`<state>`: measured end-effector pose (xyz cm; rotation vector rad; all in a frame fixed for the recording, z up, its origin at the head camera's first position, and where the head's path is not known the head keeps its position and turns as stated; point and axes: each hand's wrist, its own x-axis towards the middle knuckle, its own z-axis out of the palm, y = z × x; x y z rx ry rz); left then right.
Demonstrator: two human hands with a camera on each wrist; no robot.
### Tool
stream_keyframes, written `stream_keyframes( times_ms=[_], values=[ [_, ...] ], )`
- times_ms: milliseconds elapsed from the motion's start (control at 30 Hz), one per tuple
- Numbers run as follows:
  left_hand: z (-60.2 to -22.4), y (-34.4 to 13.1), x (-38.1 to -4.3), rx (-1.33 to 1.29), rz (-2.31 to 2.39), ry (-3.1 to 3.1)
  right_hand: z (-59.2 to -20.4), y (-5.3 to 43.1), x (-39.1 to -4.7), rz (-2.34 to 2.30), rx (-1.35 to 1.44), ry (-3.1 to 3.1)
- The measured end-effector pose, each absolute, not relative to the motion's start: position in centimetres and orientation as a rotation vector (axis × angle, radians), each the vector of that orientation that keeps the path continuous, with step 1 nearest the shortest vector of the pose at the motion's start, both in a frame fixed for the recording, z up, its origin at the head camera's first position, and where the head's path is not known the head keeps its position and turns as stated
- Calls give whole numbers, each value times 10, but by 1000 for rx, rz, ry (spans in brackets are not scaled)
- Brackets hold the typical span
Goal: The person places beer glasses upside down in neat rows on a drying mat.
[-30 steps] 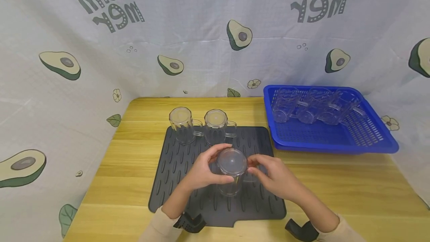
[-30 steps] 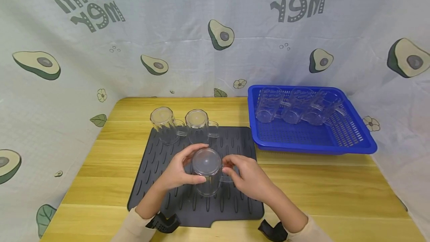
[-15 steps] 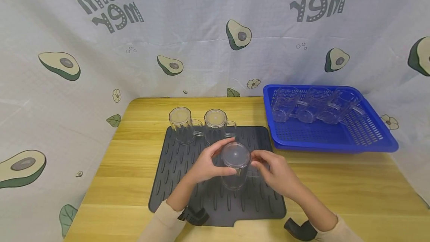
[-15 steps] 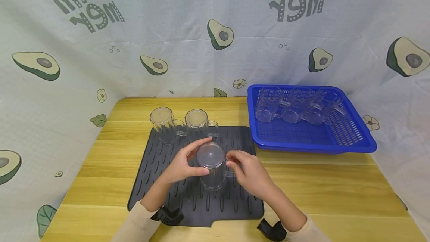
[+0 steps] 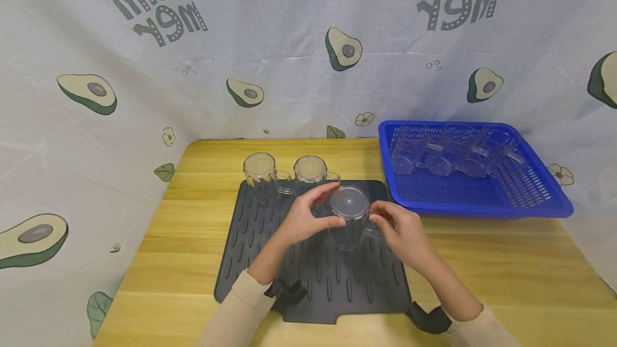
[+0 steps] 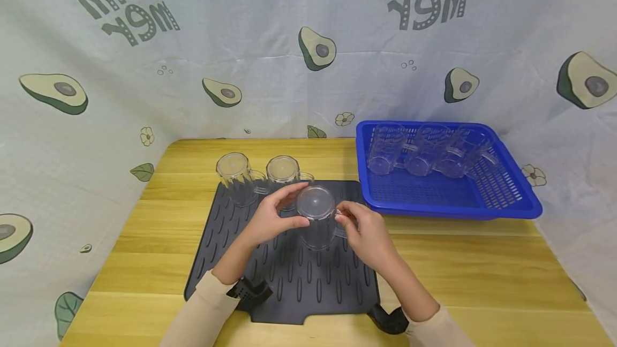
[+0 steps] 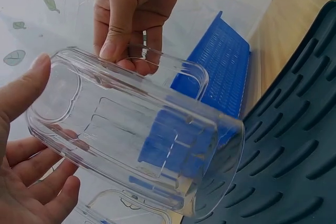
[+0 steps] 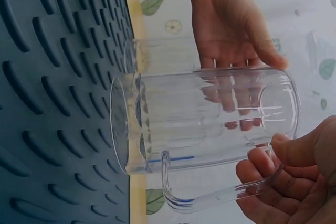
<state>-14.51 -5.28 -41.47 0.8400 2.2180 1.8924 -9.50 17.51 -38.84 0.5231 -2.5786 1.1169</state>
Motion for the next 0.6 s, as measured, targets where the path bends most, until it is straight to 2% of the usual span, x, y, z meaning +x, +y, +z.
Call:
stream_keyframes(
  times_ms=[600],
  values=[
    [-422,-30,-178,942,1818,2251,-395,180,-122,1068,314,-2620]
  ],
)
